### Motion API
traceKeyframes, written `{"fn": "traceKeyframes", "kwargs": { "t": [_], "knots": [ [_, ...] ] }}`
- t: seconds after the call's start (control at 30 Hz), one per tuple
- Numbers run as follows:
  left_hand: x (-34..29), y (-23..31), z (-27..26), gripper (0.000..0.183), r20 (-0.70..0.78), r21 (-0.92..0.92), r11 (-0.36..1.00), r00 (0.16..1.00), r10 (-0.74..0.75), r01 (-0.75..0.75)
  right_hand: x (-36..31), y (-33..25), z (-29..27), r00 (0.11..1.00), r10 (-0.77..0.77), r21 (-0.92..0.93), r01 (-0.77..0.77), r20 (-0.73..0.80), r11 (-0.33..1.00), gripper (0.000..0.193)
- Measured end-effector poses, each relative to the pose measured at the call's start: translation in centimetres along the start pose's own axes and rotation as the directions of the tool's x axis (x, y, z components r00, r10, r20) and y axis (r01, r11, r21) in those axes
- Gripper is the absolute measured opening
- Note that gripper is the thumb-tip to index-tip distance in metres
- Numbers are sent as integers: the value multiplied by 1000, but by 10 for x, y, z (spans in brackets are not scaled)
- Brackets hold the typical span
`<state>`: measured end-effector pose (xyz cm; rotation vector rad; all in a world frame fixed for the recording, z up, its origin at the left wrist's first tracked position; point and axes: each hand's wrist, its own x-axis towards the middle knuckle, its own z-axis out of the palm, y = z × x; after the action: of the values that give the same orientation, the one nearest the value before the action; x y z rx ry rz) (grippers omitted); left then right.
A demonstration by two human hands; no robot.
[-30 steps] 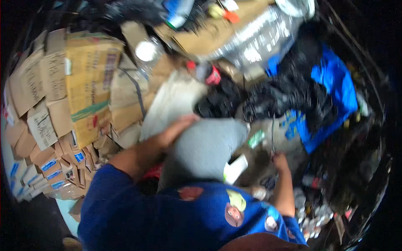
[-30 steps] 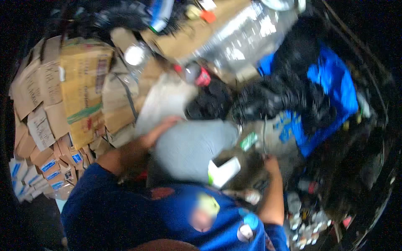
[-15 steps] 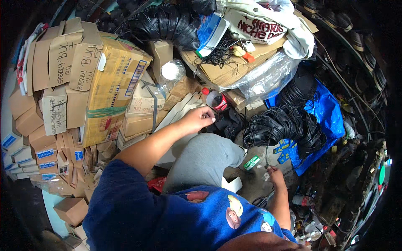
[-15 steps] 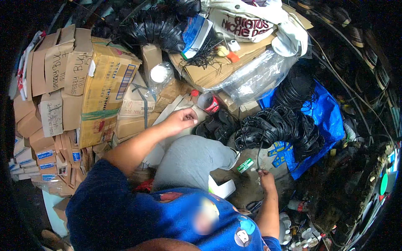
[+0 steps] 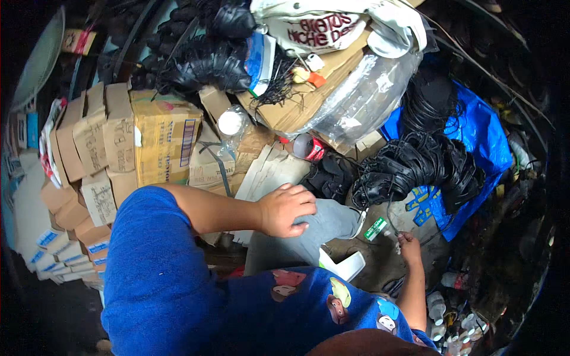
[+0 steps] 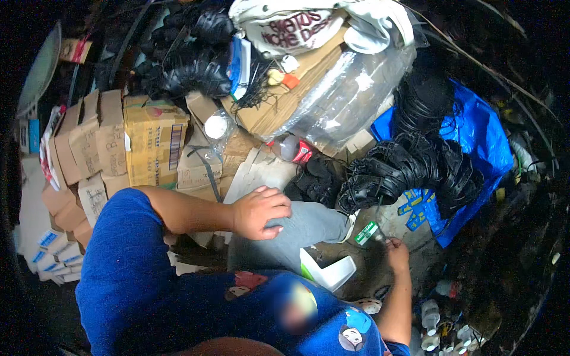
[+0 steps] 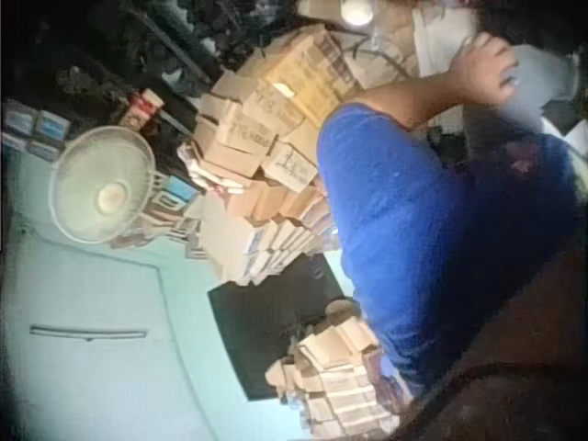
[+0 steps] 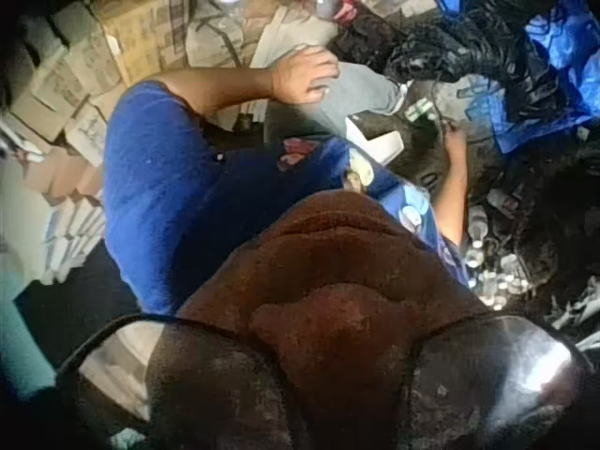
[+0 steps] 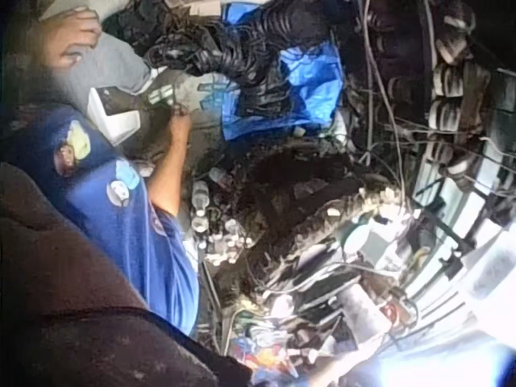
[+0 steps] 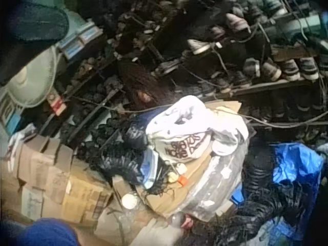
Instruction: Bundling black shoe uppers together by threading a long black cord through them.
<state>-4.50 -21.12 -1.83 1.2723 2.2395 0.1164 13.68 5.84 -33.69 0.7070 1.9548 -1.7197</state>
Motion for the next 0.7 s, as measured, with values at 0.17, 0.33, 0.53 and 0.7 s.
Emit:
{"fn": "traceKeyframes", "kwargs": {
  "t": [0.17, 0.33, 0.53, 0.7],
  "knots": [
    [73, 11, -16, 20, -46, -54, 985, 985, 164, -166, -5, 22, 2, 990, 90, -78, -99, -110, 992, 19],
    [112, 10, -25, 16, -129, 5, 972, 963, 235, -236, -21, -4, 1, 988, 135, -19, -137, -71, 990, 21],
    [139, -3, -18, 16, -129, 50, 937, 928, 349, -346, -18, 7, -1, 966, 46, -273, -117, -253, 955, 28],
    [119, -12, -27, 15, -361, 42, 917, 850, 383, -396, -17, -46, -2, 990, 72, -477, -124, -125, 870, 27]
  ]
}}
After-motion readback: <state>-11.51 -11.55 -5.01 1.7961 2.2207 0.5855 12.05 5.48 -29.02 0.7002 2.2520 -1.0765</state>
